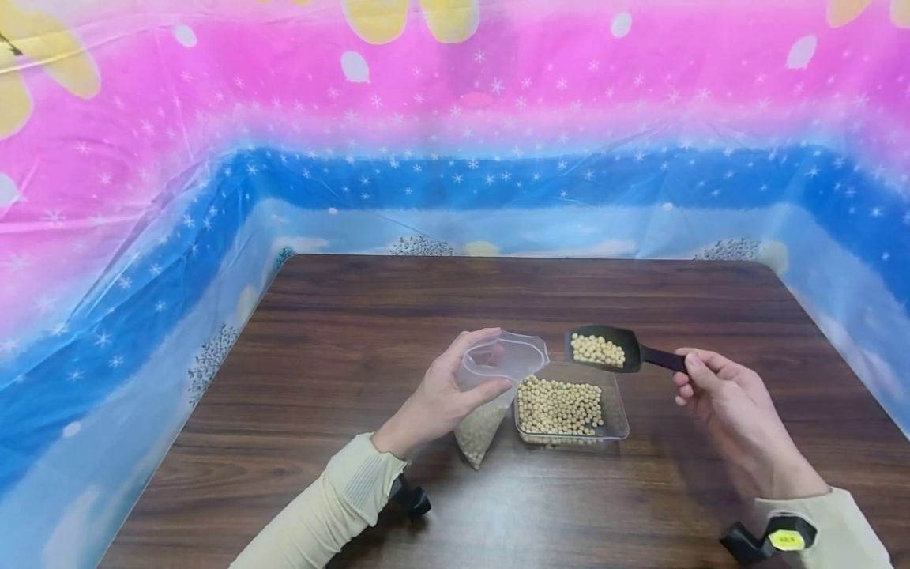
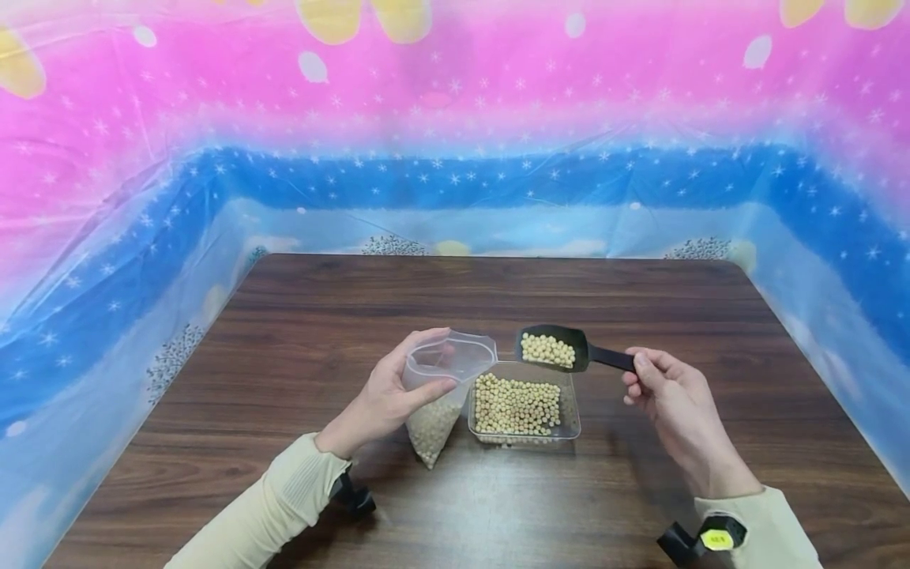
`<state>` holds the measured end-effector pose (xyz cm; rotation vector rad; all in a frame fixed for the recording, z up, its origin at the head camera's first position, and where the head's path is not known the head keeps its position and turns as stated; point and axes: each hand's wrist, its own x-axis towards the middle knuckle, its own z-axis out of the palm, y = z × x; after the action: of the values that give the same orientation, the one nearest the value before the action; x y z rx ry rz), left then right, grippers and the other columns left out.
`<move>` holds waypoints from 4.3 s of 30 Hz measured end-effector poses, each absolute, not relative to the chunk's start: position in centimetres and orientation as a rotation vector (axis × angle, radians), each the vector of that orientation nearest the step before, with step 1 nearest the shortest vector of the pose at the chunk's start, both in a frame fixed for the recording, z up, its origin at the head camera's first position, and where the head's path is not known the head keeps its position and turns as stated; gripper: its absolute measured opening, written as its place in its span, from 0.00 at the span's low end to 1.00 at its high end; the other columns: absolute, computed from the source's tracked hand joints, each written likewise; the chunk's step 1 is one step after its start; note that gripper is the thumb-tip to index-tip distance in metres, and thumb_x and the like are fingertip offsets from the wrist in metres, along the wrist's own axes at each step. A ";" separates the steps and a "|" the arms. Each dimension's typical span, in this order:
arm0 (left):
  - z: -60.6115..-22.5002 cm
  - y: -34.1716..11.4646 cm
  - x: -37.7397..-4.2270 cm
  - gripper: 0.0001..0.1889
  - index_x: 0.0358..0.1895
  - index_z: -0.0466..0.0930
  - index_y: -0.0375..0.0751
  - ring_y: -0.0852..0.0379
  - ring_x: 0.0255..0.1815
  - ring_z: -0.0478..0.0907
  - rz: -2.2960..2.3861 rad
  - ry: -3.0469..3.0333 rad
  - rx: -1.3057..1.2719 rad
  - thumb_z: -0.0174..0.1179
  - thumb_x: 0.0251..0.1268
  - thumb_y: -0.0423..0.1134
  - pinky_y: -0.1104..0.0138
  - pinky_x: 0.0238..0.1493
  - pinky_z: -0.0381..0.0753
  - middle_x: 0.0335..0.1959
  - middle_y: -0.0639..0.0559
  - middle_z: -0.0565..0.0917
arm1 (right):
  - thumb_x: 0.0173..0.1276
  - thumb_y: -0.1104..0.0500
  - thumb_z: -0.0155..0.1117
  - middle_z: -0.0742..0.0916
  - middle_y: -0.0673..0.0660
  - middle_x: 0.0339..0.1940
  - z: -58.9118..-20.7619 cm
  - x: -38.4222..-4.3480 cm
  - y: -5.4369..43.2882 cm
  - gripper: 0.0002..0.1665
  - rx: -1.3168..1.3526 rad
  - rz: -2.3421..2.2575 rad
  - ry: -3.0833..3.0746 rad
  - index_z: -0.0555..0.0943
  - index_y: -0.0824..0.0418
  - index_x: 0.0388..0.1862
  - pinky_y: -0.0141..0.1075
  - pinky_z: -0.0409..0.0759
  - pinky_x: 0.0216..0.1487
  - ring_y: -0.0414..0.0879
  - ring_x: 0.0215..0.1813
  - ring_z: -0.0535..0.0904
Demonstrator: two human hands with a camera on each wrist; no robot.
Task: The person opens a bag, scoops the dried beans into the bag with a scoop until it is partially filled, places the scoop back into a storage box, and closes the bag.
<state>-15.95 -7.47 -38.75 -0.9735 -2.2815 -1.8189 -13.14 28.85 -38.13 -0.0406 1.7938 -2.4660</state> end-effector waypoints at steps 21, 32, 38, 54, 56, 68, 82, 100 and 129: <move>-35.6 -7.2 -14.0 0.30 0.65 0.65 0.30 0.42 0.56 0.77 -1.861 -2.295 -0.942 0.65 0.60 0.26 0.61 0.51 0.81 0.56 0.36 0.77 | 0.74 0.65 0.54 0.85 0.57 0.32 -32.1 -11.5 23.3 0.12 -0.419 -2.583 2.019 0.75 0.68 0.54 0.31 0.83 0.38 0.42 0.32 0.82; -38.4 -7.3 -15.7 0.32 0.68 0.66 0.46 0.51 0.53 0.78 -1.876 -2.276 -0.970 0.66 0.61 0.31 0.61 0.50 0.82 0.57 0.47 0.77 | 0.73 0.66 0.56 0.85 0.56 0.30 -31.1 -11.1 22.3 0.11 -0.416 -2.472 2.405 0.76 0.70 0.51 0.30 0.83 0.37 0.42 0.31 0.83; -38.6 -7.5 -15.9 0.31 0.68 0.66 0.51 0.54 0.52 0.79 -1.870 -2.263 -0.991 0.67 0.62 0.36 0.61 0.49 0.82 0.56 0.52 0.76 | 0.73 0.67 0.55 0.86 0.56 0.28 -30.6 -11.1 21.9 0.11 -0.431 -2.338 2.663 0.76 0.73 0.50 0.28 0.82 0.35 0.41 0.28 0.82; -38.7 -7.4 -16.0 0.31 0.67 0.66 0.52 0.57 0.54 0.76 -1.809 -2.299 -0.981 0.67 0.62 0.38 0.61 0.54 0.79 0.56 0.57 0.75 | 0.72 0.71 0.54 0.85 0.60 0.28 -30.1 -10.8 21.5 0.11 -0.631 -2.089 3.025 0.76 0.76 0.50 0.26 0.81 0.34 0.41 0.29 0.81; -38.7 -7.4 -16.1 0.31 0.68 0.66 0.52 0.57 0.54 0.76 -1.805 -2.296 -0.986 0.67 0.62 0.38 0.61 0.54 0.79 0.56 0.56 0.75 | 0.71 0.71 0.55 0.85 0.61 0.28 -30.0 -10.6 21.4 0.11 -0.624 -2.095 3.035 0.76 0.76 0.49 0.26 0.81 0.34 0.41 0.29 0.81; -37.4 -7.1 -15.1 0.31 0.67 0.66 0.37 0.47 0.57 0.76 -1.748 -2.308 -0.973 0.66 0.60 0.30 0.56 0.59 0.75 0.55 0.41 0.77 | 0.65 0.74 0.61 0.83 0.55 0.30 -29.7 -9.2 21.2 0.13 -0.778 -1.868 3.330 0.81 0.69 0.48 0.22 0.73 0.34 0.37 0.33 0.79; -36.2 -7.0 -14.1 0.29 0.66 0.66 0.32 0.40 0.58 0.75 -1.838 -2.264 -0.976 0.64 0.62 0.27 0.61 0.54 0.79 0.55 0.35 0.76 | 0.61 0.69 0.65 0.83 0.54 0.31 -34.7 -10.9 22.4 0.09 -0.981 -0.651 3.577 0.79 0.64 0.42 0.40 0.76 0.26 0.42 0.29 0.75; -38.9 -7.1 -15.9 0.31 0.67 0.67 0.44 0.51 0.58 0.76 -1.822 -2.251 -0.991 0.67 0.60 0.33 0.61 0.54 0.79 0.56 0.46 0.77 | 0.74 0.48 0.58 0.82 0.57 0.25 -38.7 -13.5 25.2 0.18 -0.214 -1.330 2.892 0.80 0.62 0.48 0.35 0.75 0.24 0.44 0.25 0.76; -36.7 -7.1 -14.5 0.30 0.67 0.65 0.34 0.41 0.57 0.75 -1.805 -2.306 -0.988 0.64 0.61 0.27 0.59 0.56 0.78 0.55 0.36 0.75 | 0.75 0.51 0.54 0.77 0.49 0.28 -41.0 -14.4 28.2 0.18 0.078 -2.242 2.020 0.72 0.64 0.52 0.31 0.75 0.29 0.38 0.29 0.71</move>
<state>-14.53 -7.09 -36.66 -0.9875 -2.3062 -1.8053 -14.41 28.18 -41.01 0.0779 2.0197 -2.2423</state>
